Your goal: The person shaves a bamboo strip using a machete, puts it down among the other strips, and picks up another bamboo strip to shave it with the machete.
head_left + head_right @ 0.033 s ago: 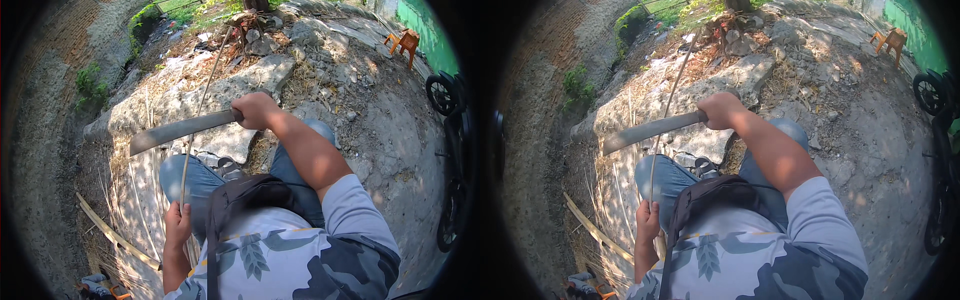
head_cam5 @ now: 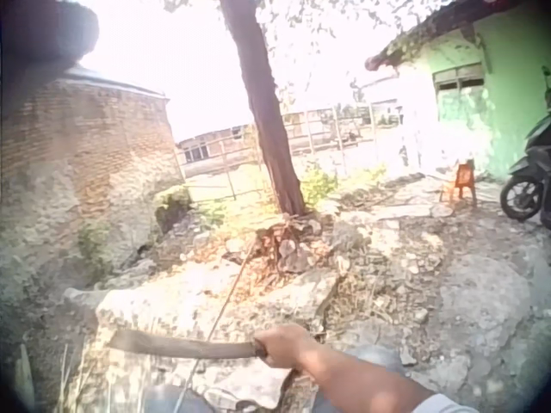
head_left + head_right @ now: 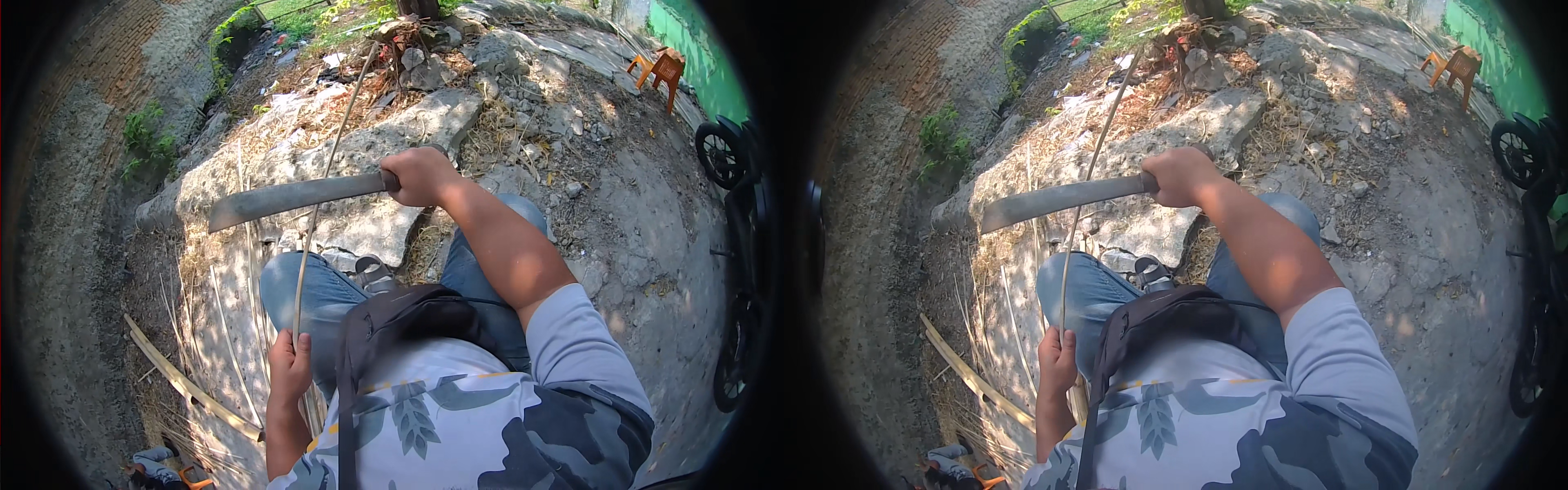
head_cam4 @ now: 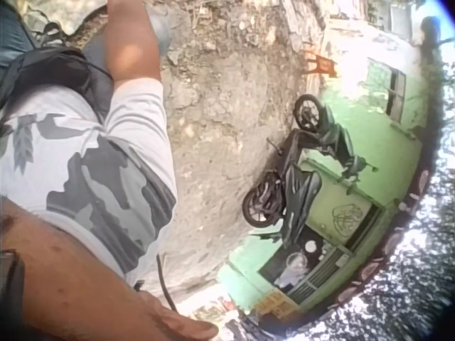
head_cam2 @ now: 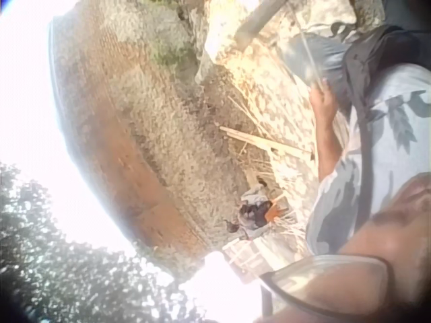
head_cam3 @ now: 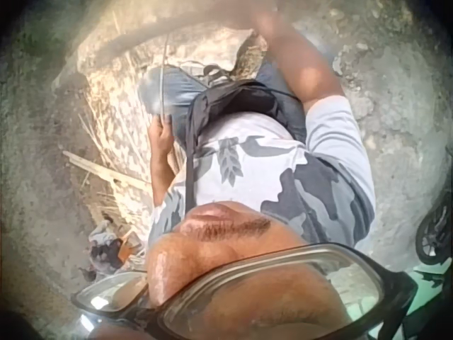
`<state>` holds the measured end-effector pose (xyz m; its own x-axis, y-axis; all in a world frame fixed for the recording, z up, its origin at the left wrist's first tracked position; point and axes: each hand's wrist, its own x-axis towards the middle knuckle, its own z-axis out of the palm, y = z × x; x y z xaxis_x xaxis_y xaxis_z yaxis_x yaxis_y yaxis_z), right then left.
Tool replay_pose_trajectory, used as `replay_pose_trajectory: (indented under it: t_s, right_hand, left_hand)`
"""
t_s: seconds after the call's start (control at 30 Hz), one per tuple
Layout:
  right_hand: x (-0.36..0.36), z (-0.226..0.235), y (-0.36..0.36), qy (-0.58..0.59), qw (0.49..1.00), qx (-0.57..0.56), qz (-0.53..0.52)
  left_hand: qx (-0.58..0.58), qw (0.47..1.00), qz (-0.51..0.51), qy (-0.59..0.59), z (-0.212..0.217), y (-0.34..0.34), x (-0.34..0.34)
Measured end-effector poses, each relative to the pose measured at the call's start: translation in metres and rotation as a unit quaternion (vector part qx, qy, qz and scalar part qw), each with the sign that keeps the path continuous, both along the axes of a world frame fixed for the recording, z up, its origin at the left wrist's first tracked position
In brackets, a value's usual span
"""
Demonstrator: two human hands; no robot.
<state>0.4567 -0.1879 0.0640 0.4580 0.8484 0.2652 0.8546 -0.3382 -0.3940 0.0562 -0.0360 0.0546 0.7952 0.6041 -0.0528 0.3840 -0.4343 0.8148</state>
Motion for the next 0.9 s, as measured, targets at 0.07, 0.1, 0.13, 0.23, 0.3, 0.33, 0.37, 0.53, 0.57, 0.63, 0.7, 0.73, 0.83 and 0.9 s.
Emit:
replay_pose_trajectory:
  t_s: [0.07, 0.1, 0.13, 0.23, 0.3, 0.33, 0.37, 0.53, 0.57, 0.63, 0.7, 0.73, 0.83, 0.9]
  right_hand:
    - [0.006, -0.007, -0.001, 0.008, 1.000, 0.003, -0.022]
    - [0.006, -0.008, -0.001, 0.003, 0.999, 0.034, -0.026]
    - [0.006, -0.008, -0.001, -0.002, 0.997, 0.066, -0.029]
    - [-0.005, -0.011, 0.001, -0.002, 0.998, 0.060, -0.002]
    - [-0.012, -0.007, 0.005, -0.009, 0.999, 0.018, 0.029]
    - [-0.017, -0.005, 0.008, -0.015, 0.998, -0.025, 0.059]
    - [-0.022, -0.002, 0.008, -0.031, 0.995, -0.055, 0.077]
    - [-0.023, -0.001, 0.012, -0.071, 0.985, -0.108, 0.113]
    - [-0.018, -0.001, 0.011, -0.052, 0.990, -0.096, 0.094]
    - [-0.009, -0.005, 0.007, -0.028, 0.998, -0.019, 0.056]
    - [0.001, -0.008, 0.004, -0.012, 1.000, -0.011, 0.012]
    - [0.005, -0.007, 0.001, 0.005, 0.999, -0.002, -0.037]
    - [0.009, -0.006, -0.001, 0.029, 0.998, -0.003, -0.056]
    - [0.006, -0.005, -0.001, 0.030, 0.997, -0.004, -0.067]
  left_hand:
    - [0.008, 1.000, 0.002, 0.008, -0.001, 0.001, -0.001]
    - [0.016, 1.000, 0.004, 0.015, -0.001, 0.001, -0.001]
    - [0.016, 1.000, 0.004, 0.014, -0.001, 0.000, 0.001]
    - [0.028, 0.999, -0.008, 0.017, 0.000, -0.003, 0.008]
    - [0.032, 0.999, -0.016, 0.006, 0.000, -0.005, 0.011]
    - [0.033, 0.999, -0.016, 0.006, 0.001, -0.005, 0.012]
    - [0.038, 0.999, -0.018, 0.027, 0.002, -0.004, 0.012]
    - [0.037, 0.998, -0.012, 0.053, 0.005, -0.006, 0.005]
    - [0.029, 0.999, -0.014, 0.034, 0.007, -0.007, 0.004]
    - [0.021, 1.000, -0.014, 0.014, 0.006, -0.006, 0.000]
    - [0.009, 1.000, -0.005, -0.001, -0.001, -0.001, -0.009]
    - [0.008, 1.000, -0.007, -0.001, -0.001, -0.001, -0.008]
    - [0.013, 1.000, -0.003, 0.012, 0.001, -0.002, -0.002]
    - [0.052, 0.998, -0.006, 0.018, 0.003, -0.004, 0.004]
